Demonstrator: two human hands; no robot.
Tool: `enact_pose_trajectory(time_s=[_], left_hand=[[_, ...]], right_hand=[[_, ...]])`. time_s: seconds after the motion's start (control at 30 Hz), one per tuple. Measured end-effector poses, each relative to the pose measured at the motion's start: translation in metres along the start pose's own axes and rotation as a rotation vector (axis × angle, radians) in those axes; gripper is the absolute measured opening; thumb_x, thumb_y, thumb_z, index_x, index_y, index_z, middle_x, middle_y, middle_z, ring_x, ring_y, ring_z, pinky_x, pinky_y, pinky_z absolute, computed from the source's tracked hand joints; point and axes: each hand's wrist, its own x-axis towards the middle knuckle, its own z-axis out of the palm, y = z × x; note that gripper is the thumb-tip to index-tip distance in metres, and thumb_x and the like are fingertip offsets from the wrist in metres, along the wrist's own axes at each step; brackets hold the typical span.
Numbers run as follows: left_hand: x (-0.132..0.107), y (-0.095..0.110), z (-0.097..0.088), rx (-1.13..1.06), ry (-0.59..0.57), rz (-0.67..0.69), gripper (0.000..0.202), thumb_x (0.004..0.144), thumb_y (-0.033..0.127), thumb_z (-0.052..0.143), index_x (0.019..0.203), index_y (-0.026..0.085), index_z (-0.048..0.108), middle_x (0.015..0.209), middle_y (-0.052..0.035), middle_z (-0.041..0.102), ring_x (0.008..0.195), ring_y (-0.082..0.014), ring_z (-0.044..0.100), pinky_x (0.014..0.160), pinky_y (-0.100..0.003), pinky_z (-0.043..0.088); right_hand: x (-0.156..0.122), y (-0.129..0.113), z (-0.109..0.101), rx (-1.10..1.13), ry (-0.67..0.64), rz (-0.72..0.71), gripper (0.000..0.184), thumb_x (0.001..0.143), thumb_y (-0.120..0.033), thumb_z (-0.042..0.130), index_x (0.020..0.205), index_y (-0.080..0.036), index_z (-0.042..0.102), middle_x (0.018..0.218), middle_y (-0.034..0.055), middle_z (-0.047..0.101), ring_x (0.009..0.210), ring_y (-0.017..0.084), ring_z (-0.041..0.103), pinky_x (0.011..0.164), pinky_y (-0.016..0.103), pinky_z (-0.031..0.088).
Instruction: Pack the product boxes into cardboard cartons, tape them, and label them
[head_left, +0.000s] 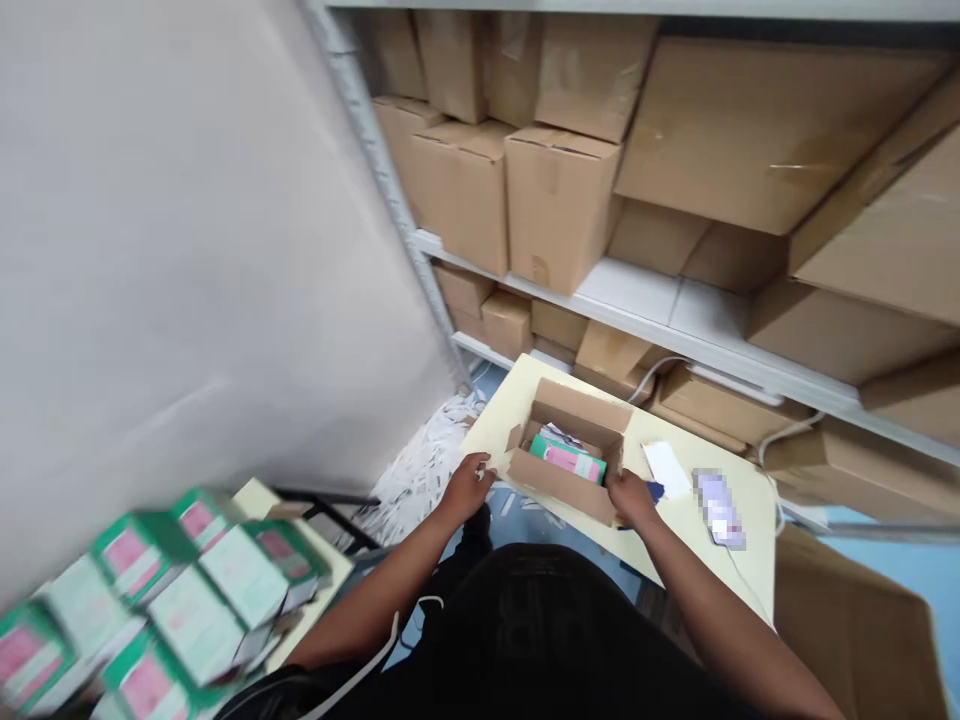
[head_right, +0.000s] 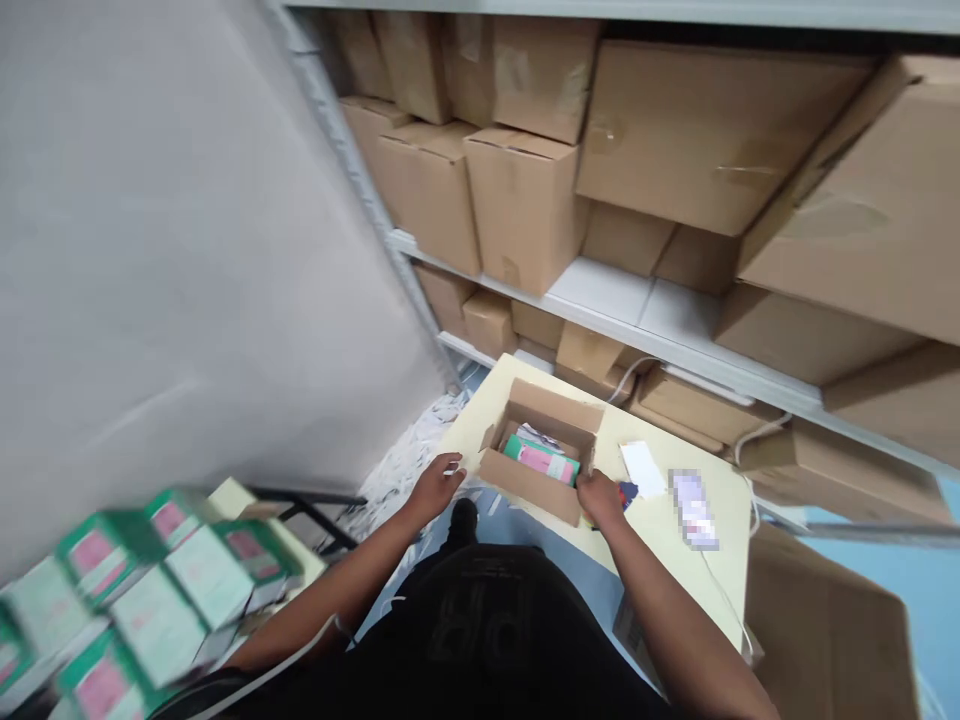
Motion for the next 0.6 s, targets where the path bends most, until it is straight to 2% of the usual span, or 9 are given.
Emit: enact_pose_trajectory(time_s=[0.07,0.17,0.33,0.47,0.6], left_hand=[[-0.035,0.003,0.0,0.015,0.057,-0.019,0.03,0.086,0.035,0.065,0.114,0.023,0.067,0.118,-0.009,0.067,0.104,-0.0235,0.067,0.087,-0.039,0.059],[-0.087,0.007,-0.004,0.059,0.136,-0.009,0.03,0.087,0.032,0.063,0.116,0.023,0.066,0.118,-0.0091,0.067,0.106,-0.0232,0.066,0.091,-0.04,0.058],[-0.175,0.005,-0.026,0.058,0.271,-0.083,0.031,0.091,0.035,0.061,0.118,0.021,0.066,0.117,-0.0098,0.068,0.105,-0.023,0.067,0.095,-0.039,0.056],[-0.245,-0.005,-0.05,0.069,0.348,-0.175,0.03,0.09,0.035,0.062,0.117,0.022,0.069,0.116,-0.0091,0.07,0.103,-0.0229,0.068,0.094,-0.037,0.055],[-0.316,-0.026,-0.072,0.09,0.41,-0.217,0.032,0.09,0.036,0.062,0.118,0.023,0.07,0.117,-0.0092,0.071,0.107,-0.0246,0.068,0.097,-0.037,0.053]], right_hand=[[0.005,-0.001,-0.009,-0.063,0.011,-0.054,0.042,0.093,-0.036,0.041,0.106,-0.011,0.073,0.112,0.0233,0.075,0.108,0.033,0.071,0.084,0.036,0.049],[0.003,-0.009,-0.02,-0.129,0.036,-0.192,0.045,0.092,-0.038,0.039,0.106,-0.011,0.073,0.108,0.0226,0.076,0.104,0.032,0.072,0.079,0.035,0.049],[-0.021,-0.047,-0.022,-0.122,-0.004,-0.397,0.043,0.086,-0.044,0.038,0.086,-0.018,0.072,0.094,0.0199,0.077,0.094,0.033,0.07,0.07,0.036,0.048],[-0.059,-0.094,0.0,-0.144,-0.088,-0.482,0.036,0.08,-0.049,0.042,0.069,-0.023,0.064,0.077,0.0161,0.074,0.081,0.032,0.068,0.063,0.037,0.046],[-0.111,-0.134,0.04,-0.138,-0.134,-0.581,0.031,0.077,-0.05,0.046,0.063,-0.025,0.059,0.072,0.0136,0.072,0.076,0.032,0.068,0.059,0.037,0.047]])
